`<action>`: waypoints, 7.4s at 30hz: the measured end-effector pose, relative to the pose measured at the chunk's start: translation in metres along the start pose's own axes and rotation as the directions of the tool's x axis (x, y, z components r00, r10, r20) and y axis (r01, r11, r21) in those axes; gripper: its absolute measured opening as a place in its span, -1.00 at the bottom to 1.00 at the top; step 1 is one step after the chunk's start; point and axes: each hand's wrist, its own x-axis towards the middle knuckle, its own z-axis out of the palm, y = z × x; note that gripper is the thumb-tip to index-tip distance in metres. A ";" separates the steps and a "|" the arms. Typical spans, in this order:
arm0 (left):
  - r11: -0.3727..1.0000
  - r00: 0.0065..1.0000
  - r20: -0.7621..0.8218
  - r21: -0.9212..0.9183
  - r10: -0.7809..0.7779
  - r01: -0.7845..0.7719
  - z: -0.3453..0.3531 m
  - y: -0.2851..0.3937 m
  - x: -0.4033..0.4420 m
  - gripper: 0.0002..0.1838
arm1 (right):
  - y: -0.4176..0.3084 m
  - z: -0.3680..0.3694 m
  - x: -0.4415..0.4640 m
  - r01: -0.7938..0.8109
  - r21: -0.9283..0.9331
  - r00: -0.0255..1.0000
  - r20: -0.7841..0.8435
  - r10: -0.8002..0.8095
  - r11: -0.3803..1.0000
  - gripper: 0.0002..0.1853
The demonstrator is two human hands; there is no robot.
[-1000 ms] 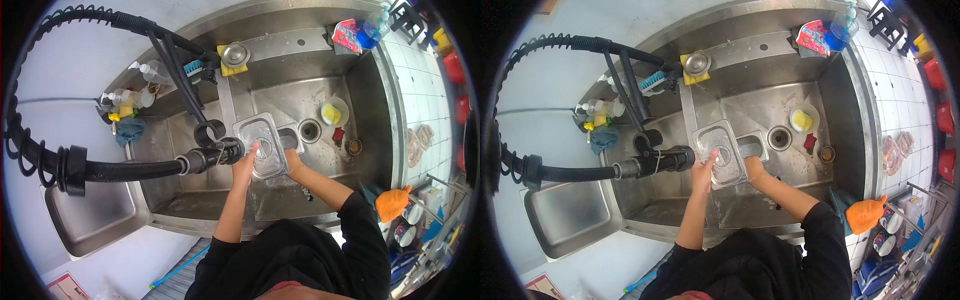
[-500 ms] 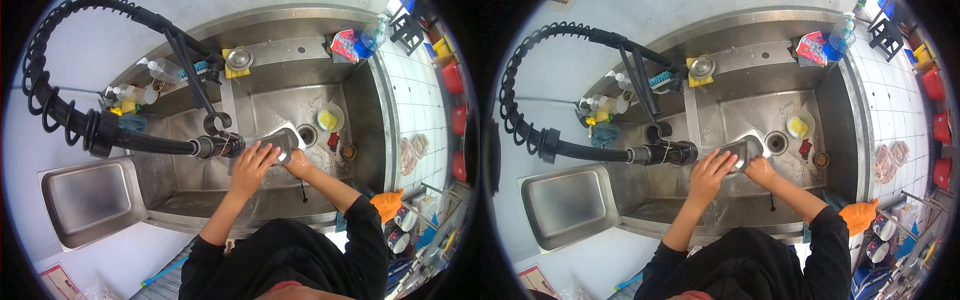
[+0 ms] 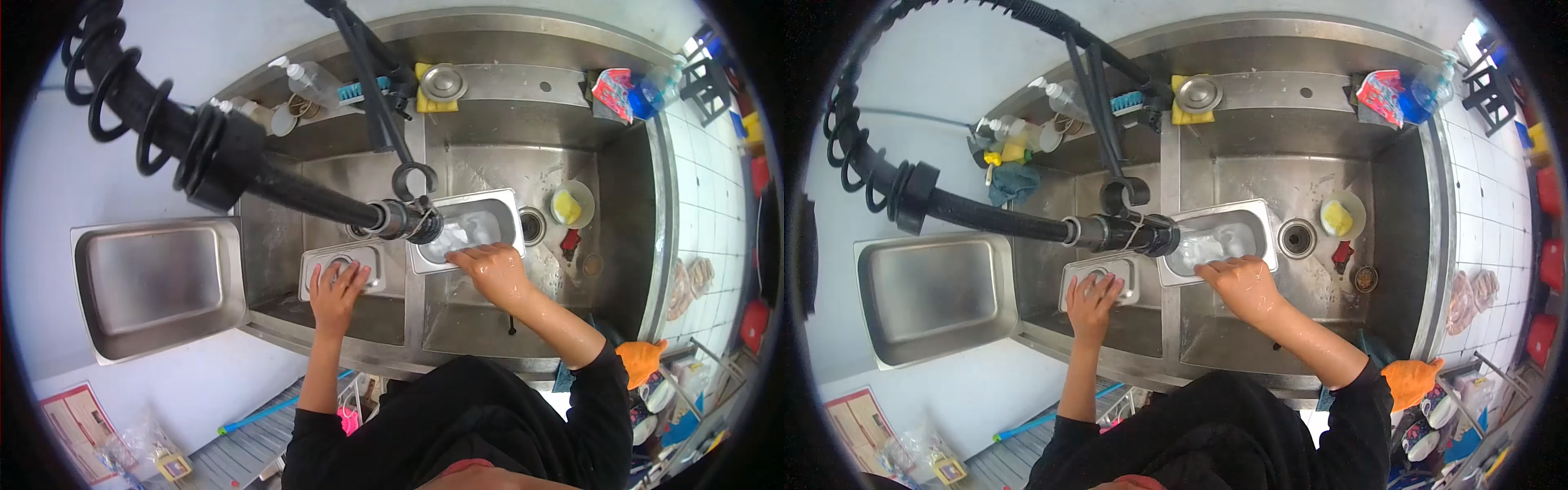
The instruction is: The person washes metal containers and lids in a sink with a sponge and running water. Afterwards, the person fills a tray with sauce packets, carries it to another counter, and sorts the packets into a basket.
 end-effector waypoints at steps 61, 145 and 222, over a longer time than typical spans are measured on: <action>0.567 0.715 -0.168 -0.738 -0.679 0.365 0.054 0.069 0.086 -0.66 | -0.024 0.064 0.071 -0.336 0.235 0.922 0.279 0.268 0.912 -0.32; -0.876 0.347 0.935 -0.103 0.077 0.472 0.121 0.045 0.015 -0.72 | 0.093 0.187 -0.063 -0.756 0.270 0.629 0.046 0.776 0.597 -0.62; -0.291 0.546 0.497 -0.859 -0.675 0.422 0.011 0.021 0.055 -0.72 | 0.108 0.202 -0.039 -0.568 0.822 0.504 0.391 0.770 -0.046 -0.71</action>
